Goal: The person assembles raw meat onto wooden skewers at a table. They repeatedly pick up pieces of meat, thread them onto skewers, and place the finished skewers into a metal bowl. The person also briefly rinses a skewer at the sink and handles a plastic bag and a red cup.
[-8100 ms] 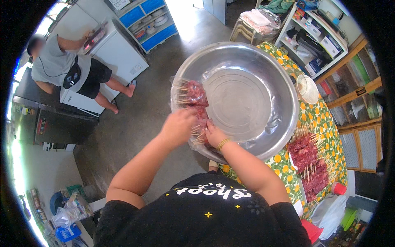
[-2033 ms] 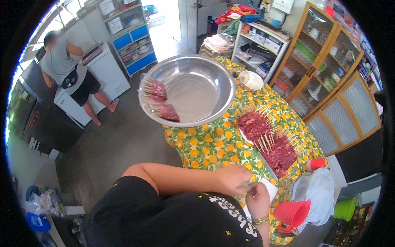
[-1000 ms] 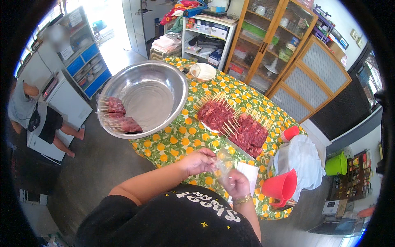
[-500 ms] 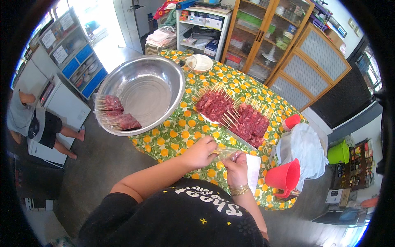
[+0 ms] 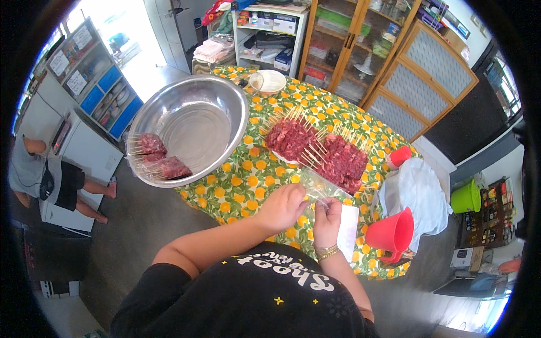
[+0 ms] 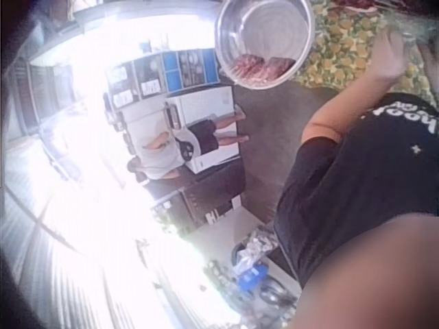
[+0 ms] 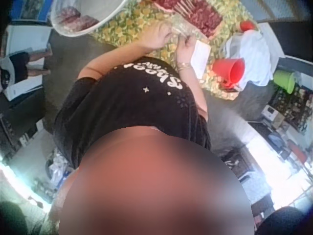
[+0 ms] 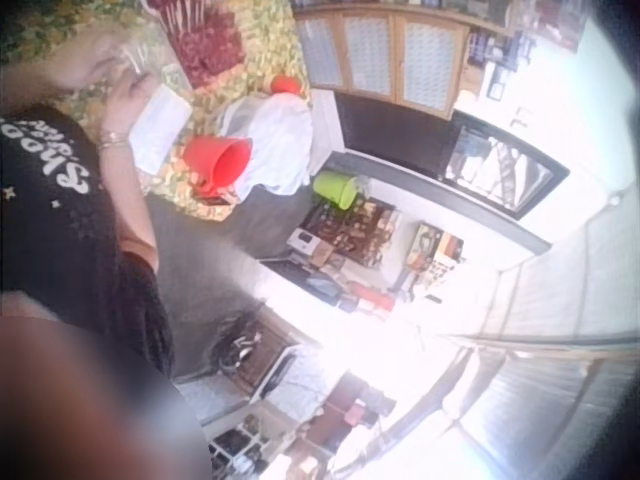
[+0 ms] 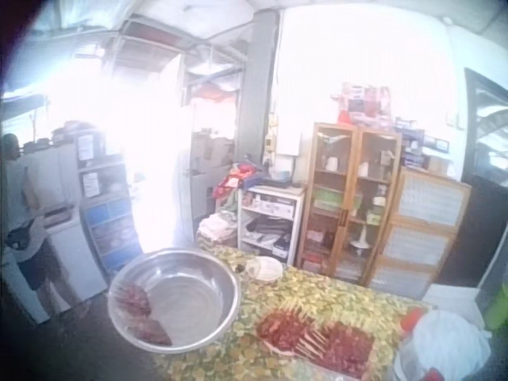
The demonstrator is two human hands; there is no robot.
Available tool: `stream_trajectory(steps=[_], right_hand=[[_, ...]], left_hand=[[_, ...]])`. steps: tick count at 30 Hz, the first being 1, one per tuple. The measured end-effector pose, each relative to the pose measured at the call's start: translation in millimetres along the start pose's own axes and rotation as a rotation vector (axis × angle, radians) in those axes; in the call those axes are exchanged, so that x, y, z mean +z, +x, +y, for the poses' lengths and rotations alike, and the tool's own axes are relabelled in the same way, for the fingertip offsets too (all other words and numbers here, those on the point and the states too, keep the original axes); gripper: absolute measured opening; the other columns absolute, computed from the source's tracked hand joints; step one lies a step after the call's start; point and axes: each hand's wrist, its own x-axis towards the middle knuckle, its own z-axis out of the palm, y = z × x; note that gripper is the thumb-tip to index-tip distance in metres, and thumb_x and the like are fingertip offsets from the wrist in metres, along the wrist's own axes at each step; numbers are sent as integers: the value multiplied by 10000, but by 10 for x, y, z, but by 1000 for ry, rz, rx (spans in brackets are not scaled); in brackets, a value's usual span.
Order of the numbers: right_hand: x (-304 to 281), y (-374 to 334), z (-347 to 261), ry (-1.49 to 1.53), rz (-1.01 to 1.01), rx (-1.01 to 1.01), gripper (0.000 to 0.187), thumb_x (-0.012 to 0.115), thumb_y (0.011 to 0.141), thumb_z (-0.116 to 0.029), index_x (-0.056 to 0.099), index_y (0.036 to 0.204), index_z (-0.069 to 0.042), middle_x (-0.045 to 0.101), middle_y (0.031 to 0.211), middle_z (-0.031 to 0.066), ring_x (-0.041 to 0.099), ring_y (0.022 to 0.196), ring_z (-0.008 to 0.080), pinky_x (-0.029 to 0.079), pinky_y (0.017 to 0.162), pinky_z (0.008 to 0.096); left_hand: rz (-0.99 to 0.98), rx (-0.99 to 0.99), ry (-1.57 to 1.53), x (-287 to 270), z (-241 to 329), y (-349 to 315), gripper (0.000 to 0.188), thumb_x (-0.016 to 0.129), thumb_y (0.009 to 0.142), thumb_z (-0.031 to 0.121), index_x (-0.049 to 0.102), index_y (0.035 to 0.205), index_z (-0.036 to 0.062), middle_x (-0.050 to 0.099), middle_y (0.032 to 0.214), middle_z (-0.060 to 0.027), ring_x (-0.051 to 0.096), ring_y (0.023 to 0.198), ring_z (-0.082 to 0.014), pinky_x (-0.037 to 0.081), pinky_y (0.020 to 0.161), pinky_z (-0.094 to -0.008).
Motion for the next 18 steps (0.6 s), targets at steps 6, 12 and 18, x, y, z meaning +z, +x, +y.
stream_trajectory(steps=[6, 12, 18], right_hand=[[-269, 144, -62, -373, 75, -23, 366, 729, 784, 1, 521, 1083, -32, 516, 905, 69, 517, 790, 163, 456, 733, 293], [-207, 265, -39, -672, 171, -521, 343, 682, 744, 57, 538, 1043, -31, 548, 1094, 168, 563, 981, 344, 464, 877, 436], [152, 171, -328, -1008, -106, -741, 170, 694, 689, -96, 710, 843, -165, 596, 1211, 101, 544, 1099, 341, 456, 901, 463]], left_hand=[[-280, 117, 127, -42, -175, -41, 205, 603, 876, 113, 553, 1060, 39, 557, 1243, -197, 572, 1110, -389, 505, 913, -463], [-517, 54, -86, -8, -243, -196, 328, 551, 873, 91, 605, 1194, 47, 573, 1286, -191, 572, 1152, -387, 496, 959, -453], [-389, -11, 17, -210, -526, -32, 364, 608, 835, 74, 646, 1197, 64, 613, 1216, -183, 590, 1098, -380, 505, 937, -445]])
